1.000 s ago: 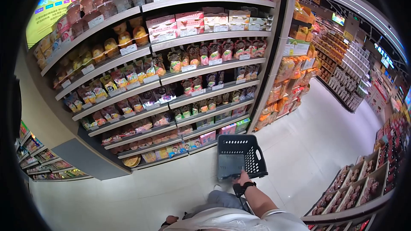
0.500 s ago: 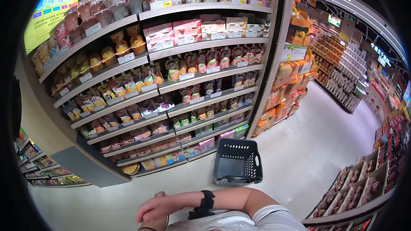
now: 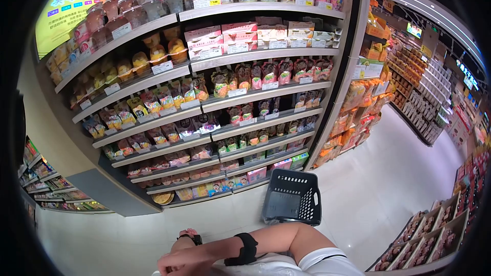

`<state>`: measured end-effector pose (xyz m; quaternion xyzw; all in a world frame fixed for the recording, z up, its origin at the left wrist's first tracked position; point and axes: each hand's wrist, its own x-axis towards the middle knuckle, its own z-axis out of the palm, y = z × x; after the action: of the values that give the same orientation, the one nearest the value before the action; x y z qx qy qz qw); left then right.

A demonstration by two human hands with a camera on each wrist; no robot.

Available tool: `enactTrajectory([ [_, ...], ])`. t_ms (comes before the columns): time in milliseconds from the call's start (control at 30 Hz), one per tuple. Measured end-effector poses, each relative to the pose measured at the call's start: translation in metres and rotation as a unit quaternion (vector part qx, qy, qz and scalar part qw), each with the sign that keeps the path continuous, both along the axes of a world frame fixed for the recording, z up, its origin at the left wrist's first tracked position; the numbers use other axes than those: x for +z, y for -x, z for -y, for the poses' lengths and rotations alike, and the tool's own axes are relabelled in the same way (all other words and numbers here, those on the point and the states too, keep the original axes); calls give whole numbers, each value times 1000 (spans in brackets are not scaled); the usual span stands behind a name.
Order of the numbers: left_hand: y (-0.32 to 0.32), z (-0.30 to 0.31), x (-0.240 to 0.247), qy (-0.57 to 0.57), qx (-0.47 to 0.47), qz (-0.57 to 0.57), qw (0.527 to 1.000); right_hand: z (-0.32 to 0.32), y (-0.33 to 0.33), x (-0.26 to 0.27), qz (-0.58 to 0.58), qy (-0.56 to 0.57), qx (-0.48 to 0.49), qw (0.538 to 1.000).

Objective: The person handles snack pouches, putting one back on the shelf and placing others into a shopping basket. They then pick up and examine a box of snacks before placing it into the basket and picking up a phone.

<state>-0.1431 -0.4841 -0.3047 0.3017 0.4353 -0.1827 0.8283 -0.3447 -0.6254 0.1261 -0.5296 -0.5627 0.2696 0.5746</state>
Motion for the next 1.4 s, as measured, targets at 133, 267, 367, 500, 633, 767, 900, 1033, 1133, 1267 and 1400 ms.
enactTrajectory([
  [133,-7,-13,4,-7,-13,34,999,-1,-4,8,8,106,-125,986],
  [267,-21,-33,21,-30,-50,66,996,-12,-8,-7,76,84,-153,982],
  [367,-18,-59,14,-50,-79,78,993,-7,-10,17,21,99,-72,992],
  [500,12,-98,-10,-62,-81,87,991,-14,-3,-4,53,137,-176,973],
  [633,12,-144,-67,-36,-91,23,995,-15,0,7,27,120,-156,980],
  [767,-2,-129,-9,-146,17,-75,986,-7,17,13,-100,3,-133,986],
  [900,-11,-127,20,-168,39,-48,984,-5,10,25,-400,118,24,909],
  [1033,-27,-134,48,-197,-18,37,980,5,-20,-18,-278,265,-146,912],
  [1133,-45,-128,77,-372,-77,18,925,9,-20,-16,-249,204,-192,927],
  [1267,-50,-122,105,-471,-235,0,850,-12,-12,8,-108,131,-160,972],
  [1400,-75,-137,44,-589,-308,29,747,-36,4,12,27,-2,-264,964],
])
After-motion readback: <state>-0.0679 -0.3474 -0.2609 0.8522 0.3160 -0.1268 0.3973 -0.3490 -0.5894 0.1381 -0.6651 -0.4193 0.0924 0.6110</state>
